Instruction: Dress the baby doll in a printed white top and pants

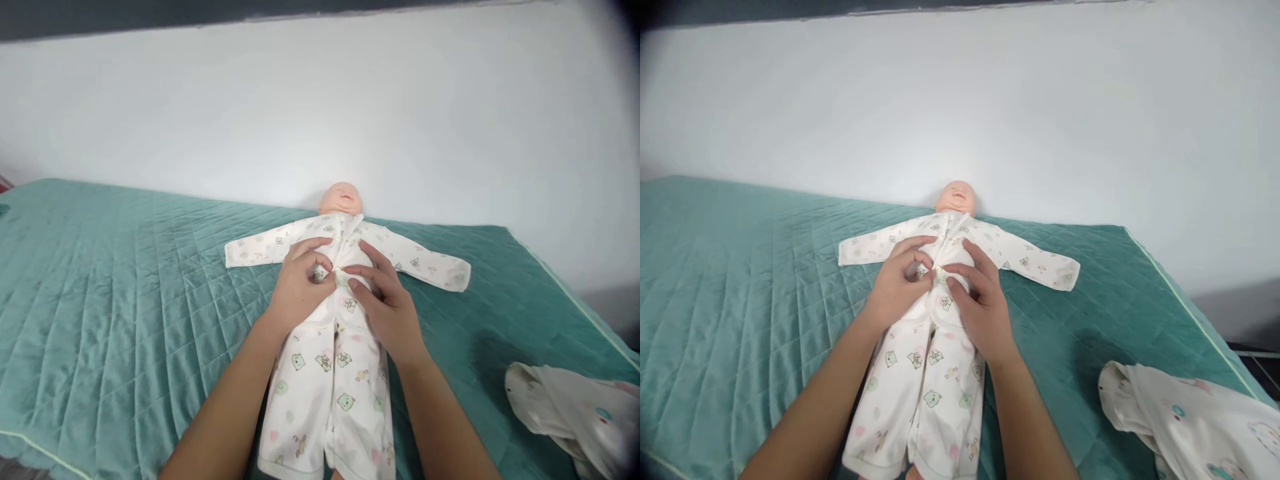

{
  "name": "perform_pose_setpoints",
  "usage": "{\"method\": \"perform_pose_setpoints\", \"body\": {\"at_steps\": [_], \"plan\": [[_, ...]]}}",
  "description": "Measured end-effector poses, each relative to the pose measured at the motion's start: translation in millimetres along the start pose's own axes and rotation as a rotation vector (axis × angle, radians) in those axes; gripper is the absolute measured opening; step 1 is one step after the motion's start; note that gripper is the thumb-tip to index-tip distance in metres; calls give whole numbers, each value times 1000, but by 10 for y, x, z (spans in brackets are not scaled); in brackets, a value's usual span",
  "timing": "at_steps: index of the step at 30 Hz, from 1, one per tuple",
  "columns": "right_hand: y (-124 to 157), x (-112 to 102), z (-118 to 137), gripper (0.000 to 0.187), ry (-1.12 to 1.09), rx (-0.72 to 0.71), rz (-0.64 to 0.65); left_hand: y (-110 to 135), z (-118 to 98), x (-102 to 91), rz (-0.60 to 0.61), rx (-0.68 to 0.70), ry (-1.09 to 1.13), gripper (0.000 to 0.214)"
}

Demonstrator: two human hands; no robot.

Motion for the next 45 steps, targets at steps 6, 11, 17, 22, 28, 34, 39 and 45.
{"method": "perform_pose_setpoints", "body": {"at_steps": [6, 11, 17, 22, 28, 34, 39, 45], "plan": [[-2, -4, 29, 14, -25, -19, 3, 6, 2, 21, 81, 23, 12, 11], [-12, 11, 24, 12, -25, -54, 12, 5, -43, 24, 103, 67, -20, 15], [-9, 32, 8, 11, -16, -38, 31, 13, -87, 54, 121, 142, -122, 17], [-35, -41, -25, 21, -156, 36, -65, 31, -148, 157, 231, 221, -284, 35], [-88, -54, -46, 20, -269, 25, -108, 41, -156, 190, 228, 241, -339, 35], [21, -272, -426, 24, -724, 200, -331, 26, -104, 112, 130, 165, -211, 13], [64, -256, -644, 27, -843, 349, -235, 33, -41, 68, 70, 76, -109, 10], [66, -308, -630, 42, -772, 304, -358, 36, 68, 10, -31, -26, -69, 15]]}}
Point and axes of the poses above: each hand's wrist, its own y-axis away from the middle knuckle, its own x-axis out of the palm, z = x × y, the point moved 9 cm from there along -y, towards the middle knuckle, and after that the axes turned 14 degrees about z, right-handed, at the moved point
